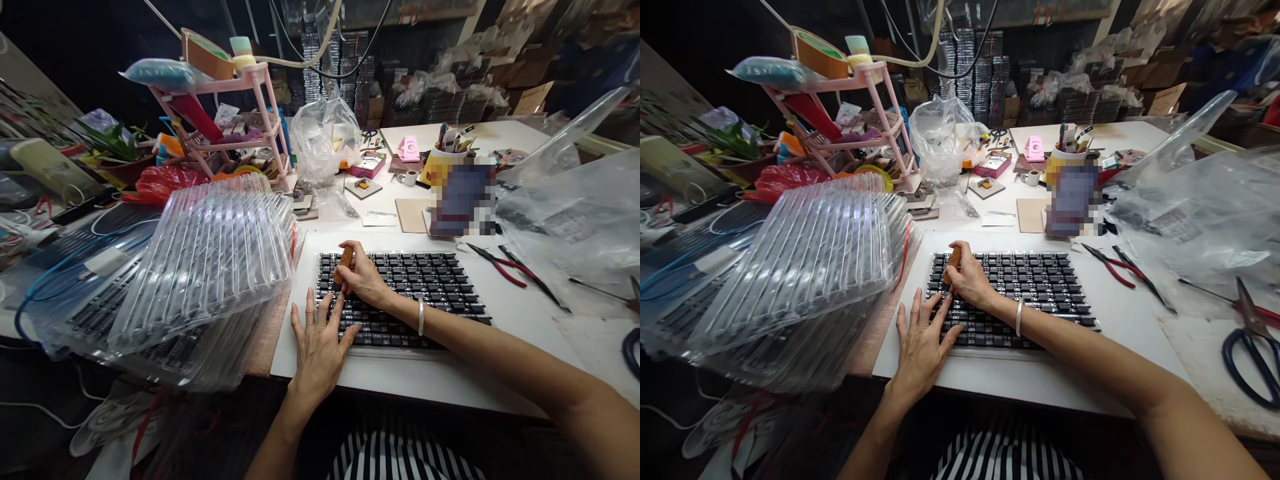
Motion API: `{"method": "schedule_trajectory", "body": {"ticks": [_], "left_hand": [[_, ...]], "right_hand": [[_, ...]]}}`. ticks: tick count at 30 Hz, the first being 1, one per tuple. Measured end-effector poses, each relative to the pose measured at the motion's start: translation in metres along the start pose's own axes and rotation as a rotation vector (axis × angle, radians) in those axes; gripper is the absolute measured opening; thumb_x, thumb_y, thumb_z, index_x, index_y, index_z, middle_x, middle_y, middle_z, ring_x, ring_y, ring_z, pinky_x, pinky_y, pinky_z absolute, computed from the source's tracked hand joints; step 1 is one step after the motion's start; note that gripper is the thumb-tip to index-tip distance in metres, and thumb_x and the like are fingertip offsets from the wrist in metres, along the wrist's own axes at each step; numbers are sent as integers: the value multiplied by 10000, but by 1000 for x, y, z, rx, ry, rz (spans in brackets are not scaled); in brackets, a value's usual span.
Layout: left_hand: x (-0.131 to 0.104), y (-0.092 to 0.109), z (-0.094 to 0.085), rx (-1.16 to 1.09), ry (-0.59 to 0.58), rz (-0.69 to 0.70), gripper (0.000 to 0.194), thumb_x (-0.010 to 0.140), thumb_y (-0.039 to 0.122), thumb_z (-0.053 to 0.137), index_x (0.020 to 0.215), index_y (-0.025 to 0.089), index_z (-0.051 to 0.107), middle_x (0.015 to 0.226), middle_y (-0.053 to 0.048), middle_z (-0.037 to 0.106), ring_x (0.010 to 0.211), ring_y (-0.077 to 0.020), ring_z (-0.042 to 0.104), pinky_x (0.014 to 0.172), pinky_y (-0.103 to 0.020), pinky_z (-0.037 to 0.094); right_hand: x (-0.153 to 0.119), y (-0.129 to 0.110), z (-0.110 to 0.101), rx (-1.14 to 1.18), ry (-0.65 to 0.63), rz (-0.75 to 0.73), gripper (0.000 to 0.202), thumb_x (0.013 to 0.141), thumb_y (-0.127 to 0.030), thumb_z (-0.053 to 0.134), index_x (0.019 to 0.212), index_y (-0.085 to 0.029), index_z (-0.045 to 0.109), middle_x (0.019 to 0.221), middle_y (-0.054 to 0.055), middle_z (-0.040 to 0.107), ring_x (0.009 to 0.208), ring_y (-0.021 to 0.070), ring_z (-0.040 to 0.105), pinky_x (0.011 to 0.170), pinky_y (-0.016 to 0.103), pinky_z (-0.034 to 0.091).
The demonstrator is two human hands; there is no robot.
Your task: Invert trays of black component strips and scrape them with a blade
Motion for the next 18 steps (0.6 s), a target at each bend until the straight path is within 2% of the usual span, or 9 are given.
{"method": "schedule_trajectory", "body": {"ticks": [5, 13, 18], "left_hand": [[0, 0, 0, 3, 5, -6, 496, 928, 462, 392, 1374, 250, 436, 1402, -62, 480, 1411, -316, 196, 1105, -626, 165], [-1, 1, 1, 21, -20, 14, 507, 942, 444, 358, 1409, 249, 375, 1403, -73, 470, 1417, -325, 162, 1086, -654, 164], [0, 2, -1, 16, -32, 5, 486, 948, 426, 349, 1400, 254, 394, 1406, -73, 466, 1419, -322, 157, 1090, -652, 152]], "right_hand": [[-1, 2, 0, -19, 11, -23, 418, 788, -178, 473, 1176, -232, 327, 716, -58, 591, 416, 90, 544, 427, 219, 460], [-5, -8, 1, -235, 23, -110, 429, 809, -127, 427, 1218, -206, 326, 667, -52, 561, 491, 109, 523, 547, 259, 450], [-7, -7, 4, -258, 29, -139, 450, 797, -101, 423, 1226, -202, 330, 652, -56, 541, 538, 124, 521, 610, 291, 458]]}}
Point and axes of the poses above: each hand's wrist, its own x-axis towards the middle knuckle, its own z-axis out of the palm, y = z × x, the point moved 4 cm from there along x, towards the middle knuckle
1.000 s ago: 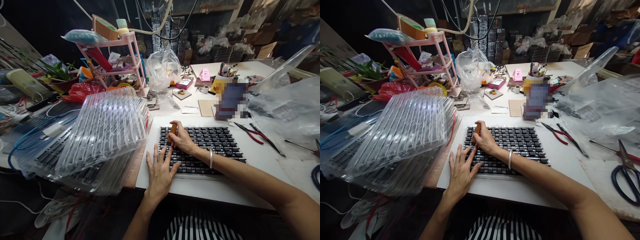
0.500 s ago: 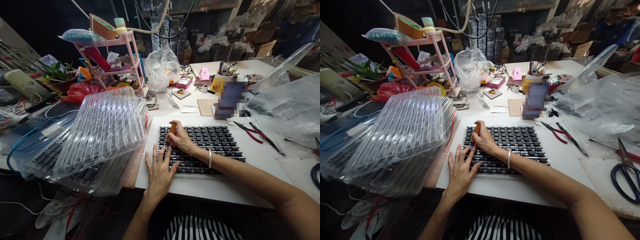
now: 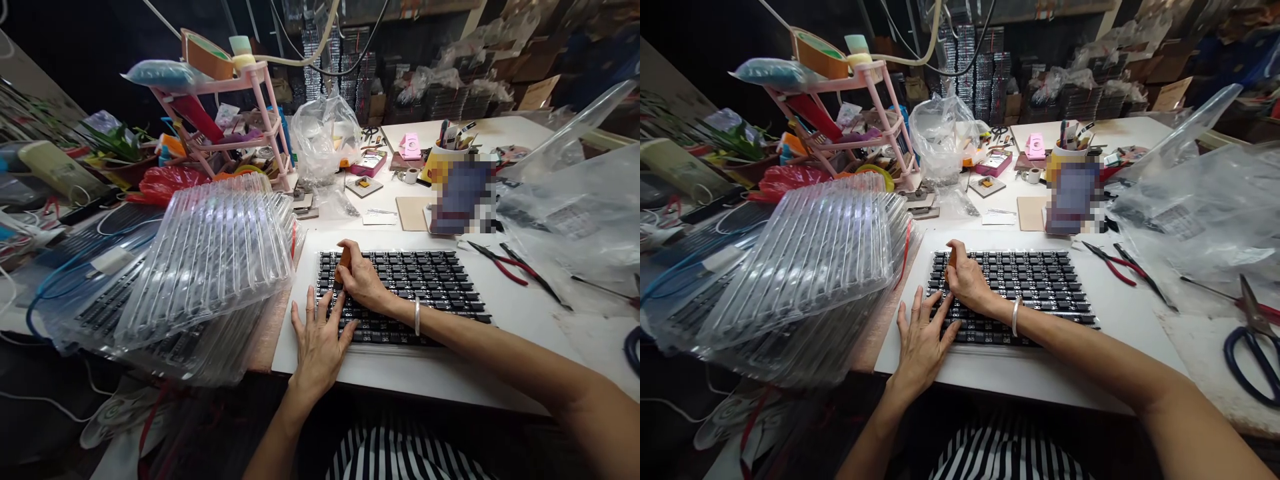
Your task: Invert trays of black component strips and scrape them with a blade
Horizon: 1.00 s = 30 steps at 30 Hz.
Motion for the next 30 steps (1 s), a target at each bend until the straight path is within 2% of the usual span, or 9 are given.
{"method": "schedule_trajectory", "body": {"ticks": [5, 7, 9, 12, 15, 17, 20, 23, 30], "left_hand": [[-1, 0, 0, 1, 15, 1, 470, 950, 413, 348, 1384, 250, 420, 1401, -83, 471, 1417, -321, 171, 1085, -657, 148], [-1, -1, 0, -7, 20, -3, 470, 945, 431, 353, 1375, 258, 433, 1408, -86, 462, 1417, -320, 173, 1081, -661, 149], [-1, -4, 0, -42, 17, -8, 494, 932, 466, 371, 1384, 273, 418, 1440, -87, 424, 1420, -317, 169, 1086, -649, 161], [-2, -10, -2, -154, 27, -22, 553, 925, 471, 386, 1434, 264, 325, 1503, -99, 328, 1427, -289, 164, 1107, -587, 203], [-5, -19, -5, -306, 58, -53, 589, 937, 421, 388, 1470, 234, 222, 1513, -113, 309, 1417, -233, 218, 1122, -490, 260], [-10, -24, -6, -375, 61, -72, 603, 937, 402, 401, 1475, 225, 195, 1502, -113, 333, 1398, -208, 271, 1121, -439, 290], [-18, -28, -5, -361, 20, -58, 659, 923, 411, 432, 1486, 225, 143, 1511, -119, 316, 1390, -217, 291, 1124, -439, 288], [-24, -28, -2, -266, -41, 5, 791, 881, 465, 493, 1496, 230, 54, 1544, -136, 224, 1414, -259, 219, 1129, -491, 253], [-21, -35, 7, -201, -20, 27, 784, 887, 468, 475, 1495, 252, 31, 1543, -155, 216, 1407, -272, 238, 1106, -508, 284]], "right_hand": [[-1, -8, -11, 149, -16, 68, 427, 843, -220, 427, 1247, -212, 290, 734, -27, 572, 503, 119, 554, 483, 268, 477], [-8, -23, -32, 304, -5, 85, 490, 849, -287, 460, 1288, -222, 252, 801, 2, 592, 517, 124, 580, 439, 251, 472], [-24, -40, -64, 400, 63, 46, 576, 835, -318, 521, 1332, -246, 240, 839, 19, 604, 551, 129, 597, 440, 240, 472], [-65, -46, -125, 342, 353, 1, 648, 808, -313, 592, 1367, -303, 263, 842, 26, 617, 610, 149, 609, 419, 224, 431], [-119, -16, -176, 233, 703, 27, 636, 784, -299, 650, 1343, -302, 347, 785, 42, 625, 600, 166, 581, 397, 237, 380], [-153, 13, -195, 130, 852, 99, 562, 767, -295, 681, 1273, -288, 435, 778, 53, 631, 532, 146, 529, 406, 258, 375], [-190, 51, -206, 24, 930, 206, 540, 752, -302, 704, 1232, -284, 457, 791, 58, 644, 513, 147, 513, 440, 288, 408], [-205, 70, -204, 33, 918, 263, 551, 766, -340, 693, 1248, -295, 430, 825, 41, 651, 490, 134, 506, 437, 277, 417], [-200, 70, -194, 1, 823, 254, 582, 825, -416, 624, 1323, -252, 372, 852, 21, 649, 537, 124, 535, 484, 260, 459]]}}
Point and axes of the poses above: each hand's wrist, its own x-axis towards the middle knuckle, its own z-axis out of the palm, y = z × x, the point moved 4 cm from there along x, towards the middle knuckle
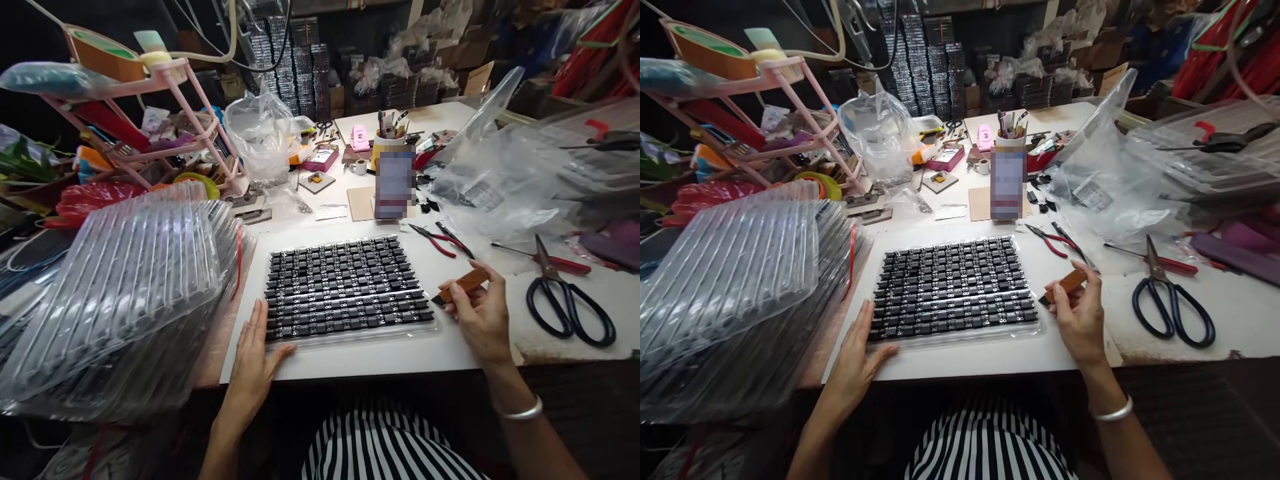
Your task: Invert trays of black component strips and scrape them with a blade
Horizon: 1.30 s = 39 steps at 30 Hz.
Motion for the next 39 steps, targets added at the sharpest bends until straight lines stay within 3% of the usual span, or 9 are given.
{"method": "schedule_trajectory", "body": {"ticks": [4, 9, 12, 15, 19, 26, 32, 36, 39], "left_hand": [[5, 1, -5, 77, 4, 3, 749, 893, 490, 446, 1495, 232, 82, 1545, -165, 197, 1409, -285, 225, 1094, -517, 292], [30, 31, -15, 267, -35, 67, 734, 878, 536, 442, 1482, 212, 180, 1547, -160, 187, 1430, -297, 136, 1113, -563, 186], [57, 46, -10, 322, -76, 68, 624, 910, 516, 380, 1453, 224, 285, 1547, -131, 200, 1431, -293, 133, 1111, -586, 148], [80, 47, 0, 360, -106, 38, 566, 930, 506, 324, 1435, 250, 329, 1552, -112, 190, 1430, -301, 142, 1096, -624, 117], [91, 43, 9, 386, -143, 29, 556, 935, 522, 284, 1420, 261, 356, 1552, -98, 197, 1430, -313, 139, 1073, -662, 110], [77, 40, 2, 340, -96, -16, 621, 931, 541, 253, 1445, 196, 307, 1545, -127, 207, 1427, -311, 152, 1090, -641, 97], [36, 3, -14, 249, -15, -178, 731, 910, 586, 239, 1456, 101, 260, 1533, -191, 204, 1429, -327, 125, 1103, -613, 120], [19, -4, -5, 131, -56, -148, 764, 896, 609, 245, 1472, 109, 211, 1531, -175, 228, 1431, -294, 140, 1125, -563, 144], [17, -1, 3, 96, -44, -124, 766, 888, 614, 273, 1472, 121, 218, 1529, -171, 239, 1430, -304, 137, 1120, -579, 141]], "right_hand": [[-4, -2, -1, -40, -13, -22, 580, 846, -430, 597, 1340, -239, 358, 860, 24, 645, 525, 126, 540, 518, 288, 485], [-6, -1, -2, -80, -19, -55, 581, 859, -436, 575, 1355, -235, 350, 872, 36, 651, 535, 145, 563, 524, 310, 495], [-5, -3, -2, -101, -19, -88, 575, 865, -425, 563, 1361, -231, 349, 872, 39, 651, 541, 147, 569, 532, 314, 506], [-6, -6, -3, -109, -24, -107, 552, 872, -394, 551, 1357, -218, 353, 869, 40, 652, 541, 138, 571, 549, 307, 520], [-6, -8, -2, -104, -34, -125, 505, 887, -356, 523, 1342, -214, 357, 871, 41, 649, 541, 127, 565, 558, 298, 521], [-5, -8, -3, -105, -39, -140, 470, 902, -328, 499, 1337, -223, 355, 856, 36, 643, 593, 141, 590, 595, 305, 525], [-7, -7, -4, -71, -32, -153, 466, 908, -298, 503, 1343, -233, 348, 888, 36, 648, 688, 155, 627, 609, 301, 535], [-7, -9, -4, -47, -22, -189, 441, 904, -280, 521, 1316, -234, 369, 886, 24, 649, 622, 131, 604, 579, 291, 535], [-9, -11, -8, -3, 34, -221, 337, 880, -259, 570, 1194, -221, 454, 915, 31, 658, 698, 150, 644, 605, 303, 560]]}}
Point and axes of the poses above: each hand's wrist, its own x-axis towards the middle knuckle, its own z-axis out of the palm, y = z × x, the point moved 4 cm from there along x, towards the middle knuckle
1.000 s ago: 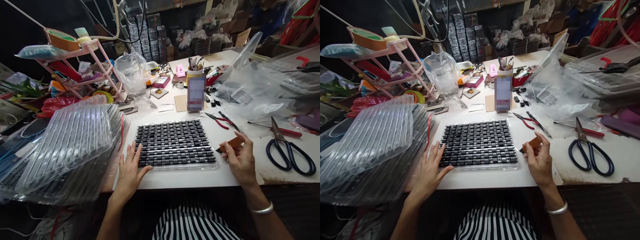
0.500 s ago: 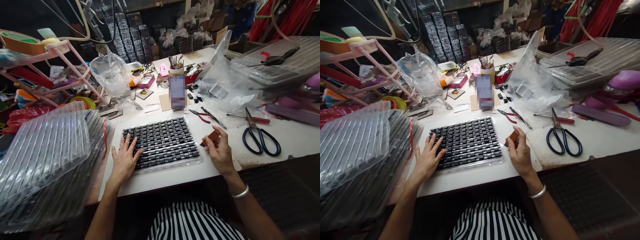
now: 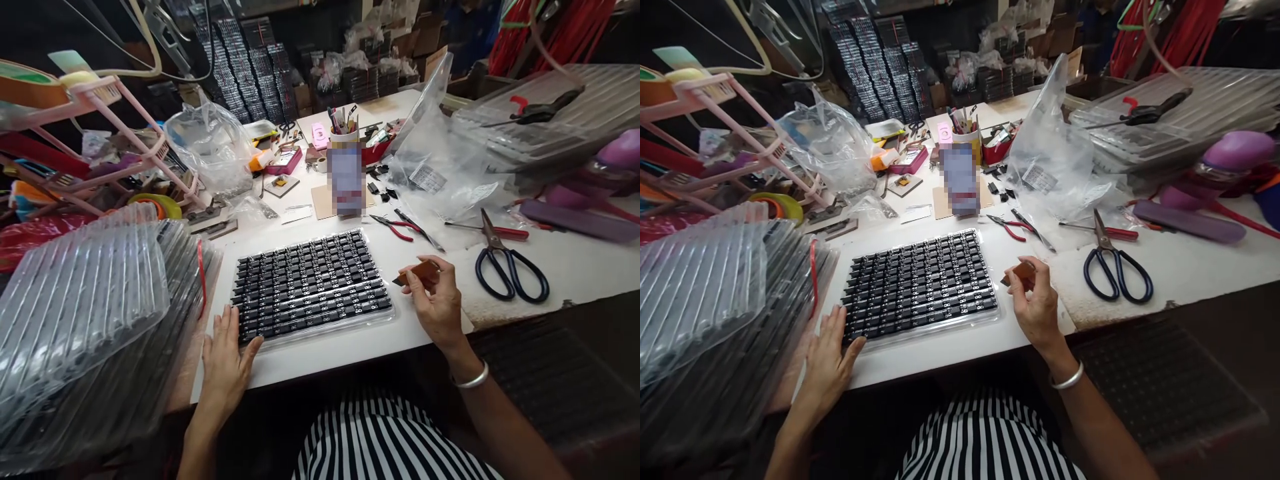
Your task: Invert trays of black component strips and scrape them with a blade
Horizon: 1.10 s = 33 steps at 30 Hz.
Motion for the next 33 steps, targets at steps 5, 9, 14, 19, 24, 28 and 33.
{"method": "schedule_trajectory", "body": {"ticks": [5, 9, 14, 19, 24, 28, 33], "left_hand": [[0, 0, 2, -25, 41, 61, 770, 881, 585, 370, 1485, 156, 166, 1527, -175, 245, 1427, -300, 155, 1117, -568, 178], [-5, -1, 0, -43, 90, 113, 843, 840, 600, 461, 1493, 194, 115, 1534, -181, 225, 1417, -302, 197, 1114, -562, 201], [-14, -4, 1, -23, 87, 94, 891, 820, 603, 497, 1496, 214, 67, 1543, -181, 192, 1421, -309, 178, 1112, -572, 197], [-20, -2, 0, -8, 117, 83, 884, 828, 594, 491, 1496, 203, 63, 1536, -186, 212, 1418, -299, 193, 1121, -553, 193], [-21, 2, -1, -21, 140, 70, 878, 831, 572, 507, 1496, 194, 75, 1521, -183, 259, 1413, -298, 212, 1125, -540, 203], [-21, 3, -1, -30, 146, 49, 868, 834, 554, 520, 1492, 169, 107, 1506, -195, 289, 1408, -294, 228, 1124, -533, 219], [-22, 3, -1, -52, 146, 35, 855, 833, 549, 527, 1485, 149, 145, 1498, -201, 301, 1407, -286, 237, 1124, -528, 232]], "right_hand": [[-10, -12, 6, 40, -75, -120, 178, 847, -172, 612, 1015, -213, 567, 1047, 53, 672, 940, 198, 662, 852, 392, 557], [-18, -28, 24, 23, -275, -321, 343, 863, -76, 548, 1164, -235, 593, 1147, 57, 651, 1059, 202, 619, 929, 405, 525], [-18, -32, 35, -55, -367, -501, 456, 858, -20, 517, 1241, -259, 584, 1190, 80, 628, 1075, 219, 590, 890, 438, 514], [-20, -28, 38, -126, -414, -550, 443, 854, -26, 536, 1224, -263, 590, 1161, 75, 648, 1015, 217, 601, 813, 420, 501], [-23, -25, 38, -150, -428, -555, 432, 852, -31, 535, 1218, -254, 592, 1176, 72, 644, 1018, 217, 608, 807, 403, 487], [-24, -26, 37, -140, -427, -550, 443, 846, -27, 542, 1223, -254, 590, 1175, 71, 642, 1023, 219, 608, 822, 407, 490], [-23, -31, 33, -137, -338, -534, 461, 825, -14, 574, 1218, -253, 598, 1146, 69, 647, 1031, 222, 609, 849, 420, 501]]}}
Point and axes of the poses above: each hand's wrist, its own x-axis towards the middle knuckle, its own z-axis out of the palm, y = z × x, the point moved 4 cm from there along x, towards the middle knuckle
